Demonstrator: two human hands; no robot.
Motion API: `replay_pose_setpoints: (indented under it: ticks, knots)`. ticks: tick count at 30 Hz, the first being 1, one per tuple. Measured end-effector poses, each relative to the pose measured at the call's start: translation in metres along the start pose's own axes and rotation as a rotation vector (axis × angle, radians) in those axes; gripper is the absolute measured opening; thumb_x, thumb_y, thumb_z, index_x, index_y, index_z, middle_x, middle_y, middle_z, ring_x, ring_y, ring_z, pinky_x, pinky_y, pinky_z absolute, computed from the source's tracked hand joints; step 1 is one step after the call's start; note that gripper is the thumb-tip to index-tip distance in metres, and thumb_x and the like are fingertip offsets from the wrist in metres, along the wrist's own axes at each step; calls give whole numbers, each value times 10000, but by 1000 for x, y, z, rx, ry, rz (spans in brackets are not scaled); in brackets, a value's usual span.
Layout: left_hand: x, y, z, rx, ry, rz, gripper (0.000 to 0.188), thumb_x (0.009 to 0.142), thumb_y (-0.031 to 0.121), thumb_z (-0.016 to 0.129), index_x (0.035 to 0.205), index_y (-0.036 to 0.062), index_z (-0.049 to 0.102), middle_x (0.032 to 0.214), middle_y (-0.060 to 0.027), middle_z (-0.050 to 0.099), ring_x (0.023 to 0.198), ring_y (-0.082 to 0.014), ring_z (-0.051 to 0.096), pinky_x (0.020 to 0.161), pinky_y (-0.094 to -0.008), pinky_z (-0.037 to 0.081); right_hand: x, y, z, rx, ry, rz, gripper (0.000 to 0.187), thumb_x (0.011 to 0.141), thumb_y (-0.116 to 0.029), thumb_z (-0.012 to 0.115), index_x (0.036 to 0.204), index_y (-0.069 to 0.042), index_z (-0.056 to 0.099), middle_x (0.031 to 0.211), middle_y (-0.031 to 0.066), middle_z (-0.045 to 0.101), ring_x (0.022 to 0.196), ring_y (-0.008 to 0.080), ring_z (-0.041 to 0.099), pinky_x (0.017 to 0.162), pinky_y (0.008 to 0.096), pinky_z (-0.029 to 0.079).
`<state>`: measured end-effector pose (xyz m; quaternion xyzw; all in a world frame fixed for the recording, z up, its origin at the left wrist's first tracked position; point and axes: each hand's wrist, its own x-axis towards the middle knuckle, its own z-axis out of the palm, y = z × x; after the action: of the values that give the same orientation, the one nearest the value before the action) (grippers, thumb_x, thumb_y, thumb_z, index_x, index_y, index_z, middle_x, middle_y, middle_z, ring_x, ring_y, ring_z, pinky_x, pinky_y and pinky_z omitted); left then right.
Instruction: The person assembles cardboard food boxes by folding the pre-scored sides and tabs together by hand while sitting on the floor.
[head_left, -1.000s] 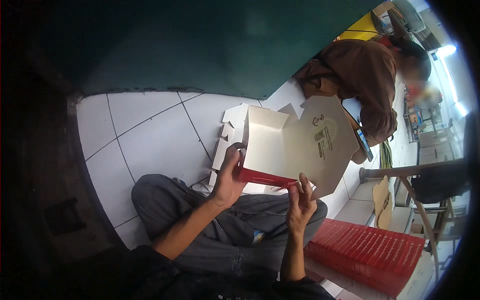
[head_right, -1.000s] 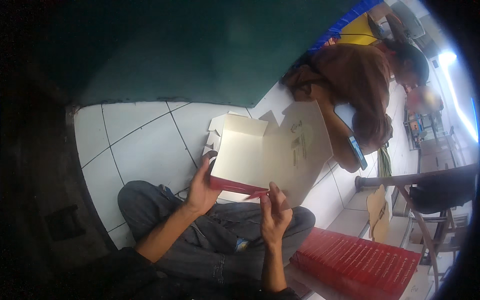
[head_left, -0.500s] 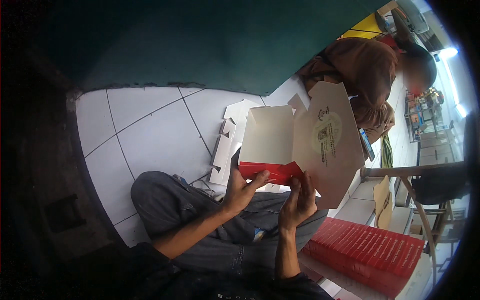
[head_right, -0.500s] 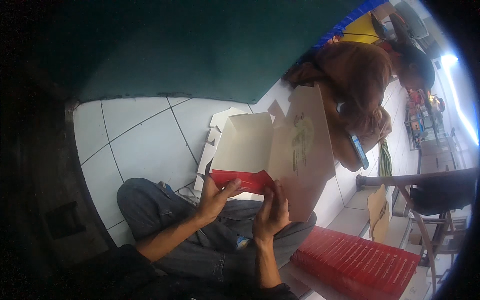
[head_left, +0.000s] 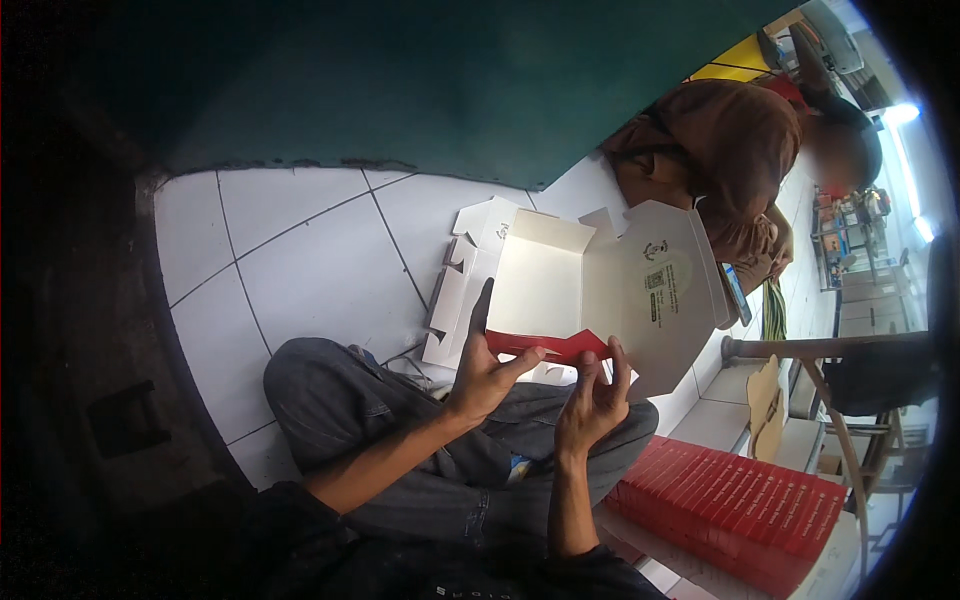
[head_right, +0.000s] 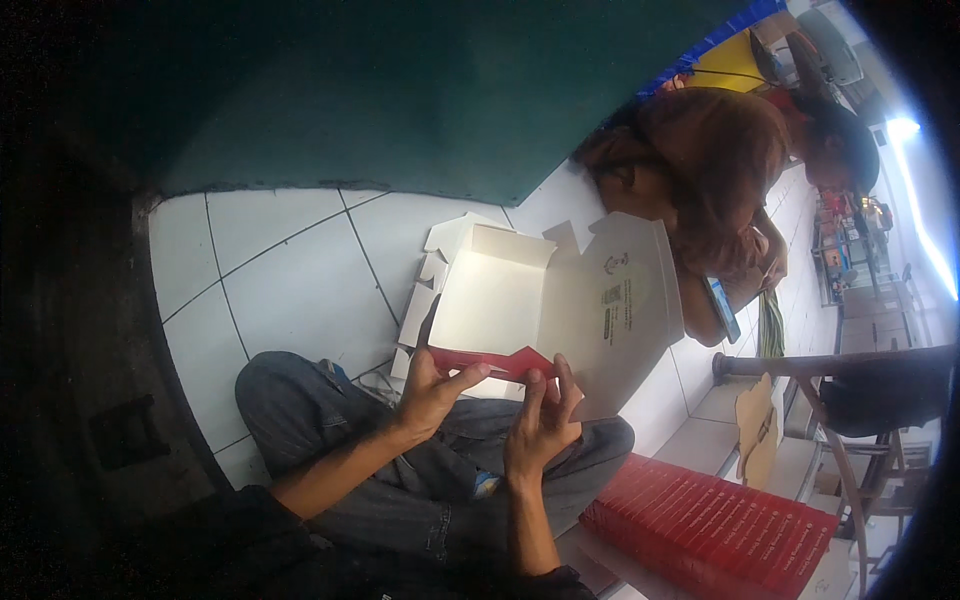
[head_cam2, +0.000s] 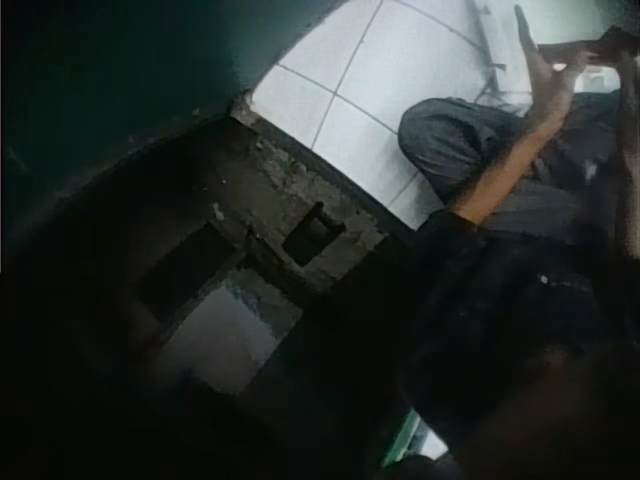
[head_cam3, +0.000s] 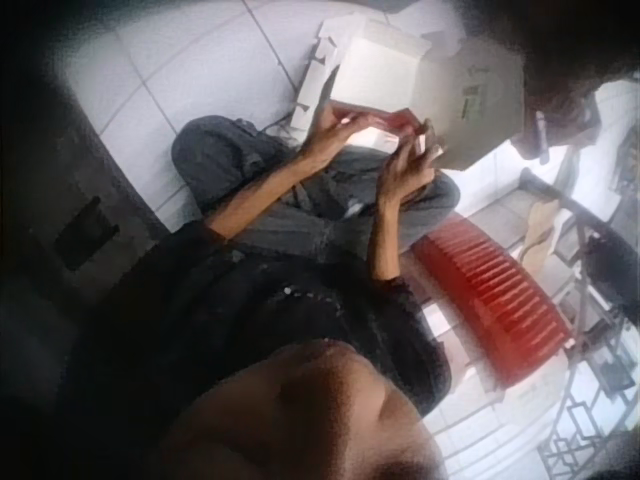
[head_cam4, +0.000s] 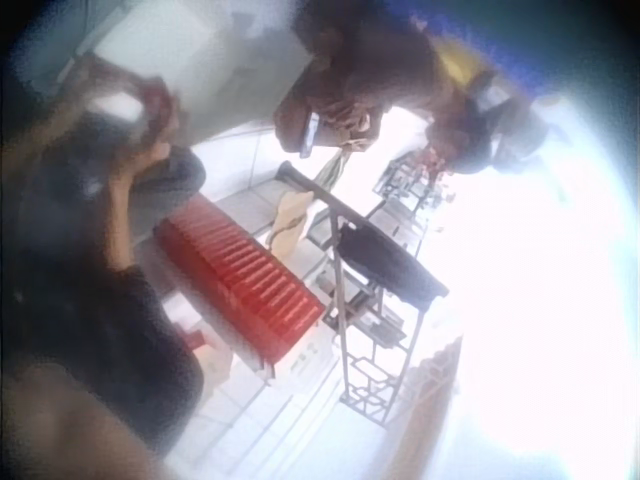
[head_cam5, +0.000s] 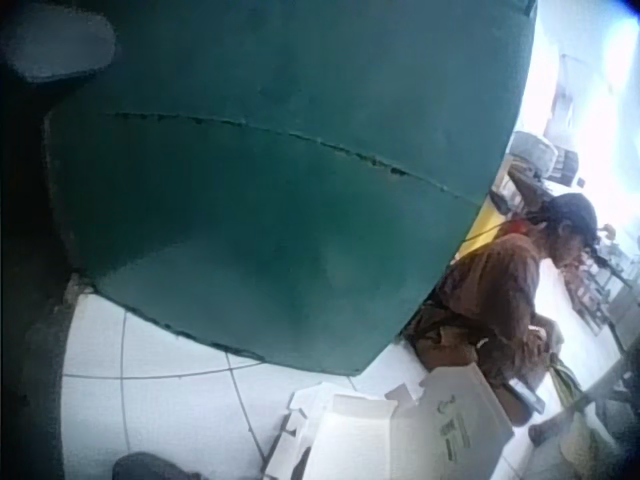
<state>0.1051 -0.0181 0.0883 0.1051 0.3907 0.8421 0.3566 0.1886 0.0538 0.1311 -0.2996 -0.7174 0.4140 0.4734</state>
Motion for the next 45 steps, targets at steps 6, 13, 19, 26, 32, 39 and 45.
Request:
replay_pose_setpoints:
  ticks: [6, 13, 19, 26, 32, 39, 45]
  knots:
    - [2, -2, -2, -3, -4, -7, 892, 744, 40, 707, 1399, -25, 105, 1229, -140, 450, 1123, -175, 483, 924, -306, 433, -1, 1, -3, -161, -155, -82, 277, 889, 7, 535, 1167, 7, 542, 969, 94, 547, 864, 155, 587, 764, 275, 511]
    - [3, -10, -6, 49, 13, 92, 966, 721, 52, 734, 1401, -24, 53, 1327, -173, 327, 1213, -227, 396, 956, -327, 417, 5, -4, -5, -497, -245, -160, 380, 795, 81, 594, 1130, -97, 612, 1004, 158, 602, 907, 256, 609, 728, 332, 503]
    - [1, -9, -3, 59, 20, 110, 978, 719, 68, 741, 1398, -26, 44, 1351, -189, 275, 1232, -245, 374, 975, -346, 414, 11, -1, -10, -481, -322, -181, 387, 777, 87, 589, 1118, -96, 611, 1036, 162, 599, 926, 288, 618, 745, 357, 505]
    - [2, -7, -8, 161, 7, 102, 951, 732, 68, 725, 1393, -30, 49, 1343, -194, 271, 1218, -246, 394, 911, -343, 478, 10, 1, -9, -474, -434, -279, 324, 796, 91, 573, 1062, -87, 622, 947, 127, 590, 881, 269, 590, 752, 354, 480]
    - [-2, 16, 9, 83, -42, 87, 825, 836, 189, 630, 1399, -3, 59, 1377, -184, 225, 1221, -251, 395, 905, -376, 473, 9, 11, -12, -358, -330, -351, 251, 836, 87, 517, 1042, -42, 581, 906, 136, 590, 840, 253, 573, 738, 346, 452]
    - [12, 44, -11, -275, 259, -85, 642, 929, 529, 273, 1399, 95, 224, 1418, -109, 261, 1252, -308, 347, 997, -433, 348, -6, 2, -27, -264, -131, -316, 91, 822, -12, 430, 806, 5, 518, 699, 90, 490, 653, 185, 480, 595, 295, 386]
    - [22, 38, -32, -426, 253, -178, 568, 938, 501, 292, 1322, 93, 387, 1226, -99, 498, 1135, -184, 493, 927, -359, 442, -26, 9, -36, -219, -264, -486, 88, 782, -28, 447, 759, 8, 524, 682, 107, 524, 584, 241, 520, 575, 335, 436]
